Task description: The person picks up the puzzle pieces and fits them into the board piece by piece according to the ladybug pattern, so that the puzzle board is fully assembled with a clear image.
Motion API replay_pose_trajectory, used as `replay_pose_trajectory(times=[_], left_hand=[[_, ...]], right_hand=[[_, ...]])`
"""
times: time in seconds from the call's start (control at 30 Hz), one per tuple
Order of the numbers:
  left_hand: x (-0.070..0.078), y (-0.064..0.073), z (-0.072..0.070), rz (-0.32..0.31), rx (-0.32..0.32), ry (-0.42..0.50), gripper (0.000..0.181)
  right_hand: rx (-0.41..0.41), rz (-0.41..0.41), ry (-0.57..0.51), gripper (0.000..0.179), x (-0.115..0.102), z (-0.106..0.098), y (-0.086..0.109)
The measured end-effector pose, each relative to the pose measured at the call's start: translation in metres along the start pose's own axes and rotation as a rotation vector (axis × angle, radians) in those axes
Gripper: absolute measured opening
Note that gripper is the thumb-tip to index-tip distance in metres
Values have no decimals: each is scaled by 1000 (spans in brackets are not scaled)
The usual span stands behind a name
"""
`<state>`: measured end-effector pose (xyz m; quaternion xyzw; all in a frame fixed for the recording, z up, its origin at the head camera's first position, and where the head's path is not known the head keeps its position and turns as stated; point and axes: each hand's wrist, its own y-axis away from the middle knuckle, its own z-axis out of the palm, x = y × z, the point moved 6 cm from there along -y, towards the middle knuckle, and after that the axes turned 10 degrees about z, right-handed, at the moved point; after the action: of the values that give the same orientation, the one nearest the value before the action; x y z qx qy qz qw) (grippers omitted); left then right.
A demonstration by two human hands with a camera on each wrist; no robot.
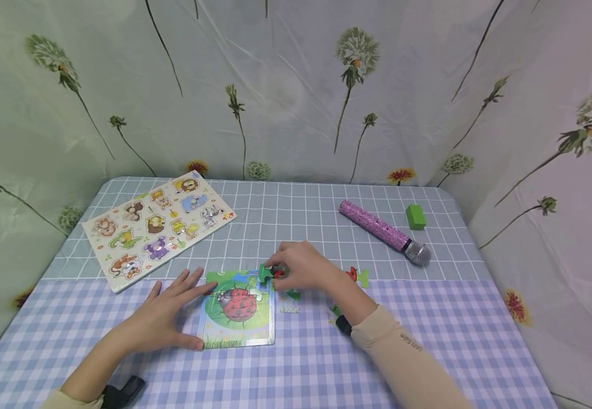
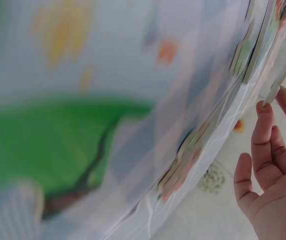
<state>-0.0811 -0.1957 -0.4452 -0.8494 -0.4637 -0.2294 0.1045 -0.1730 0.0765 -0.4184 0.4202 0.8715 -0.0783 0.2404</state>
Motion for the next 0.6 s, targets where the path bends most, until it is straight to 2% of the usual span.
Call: replay_pose_trajectory(times=[0.3, 0.43, 0.6], left_hand=[[1, 0, -1, -4, 3, -2, 122], [0, 0, 0, -9, 0, -1, 125], [-2, 0, 0, -15, -2, -2, 126]], right_hand=[[-3, -56, -26, 35, -22, 14, 1], [-23, -56, -36, 35, -30, 20, 0], [-34, -36, 7, 33, -37, 26, -4]])
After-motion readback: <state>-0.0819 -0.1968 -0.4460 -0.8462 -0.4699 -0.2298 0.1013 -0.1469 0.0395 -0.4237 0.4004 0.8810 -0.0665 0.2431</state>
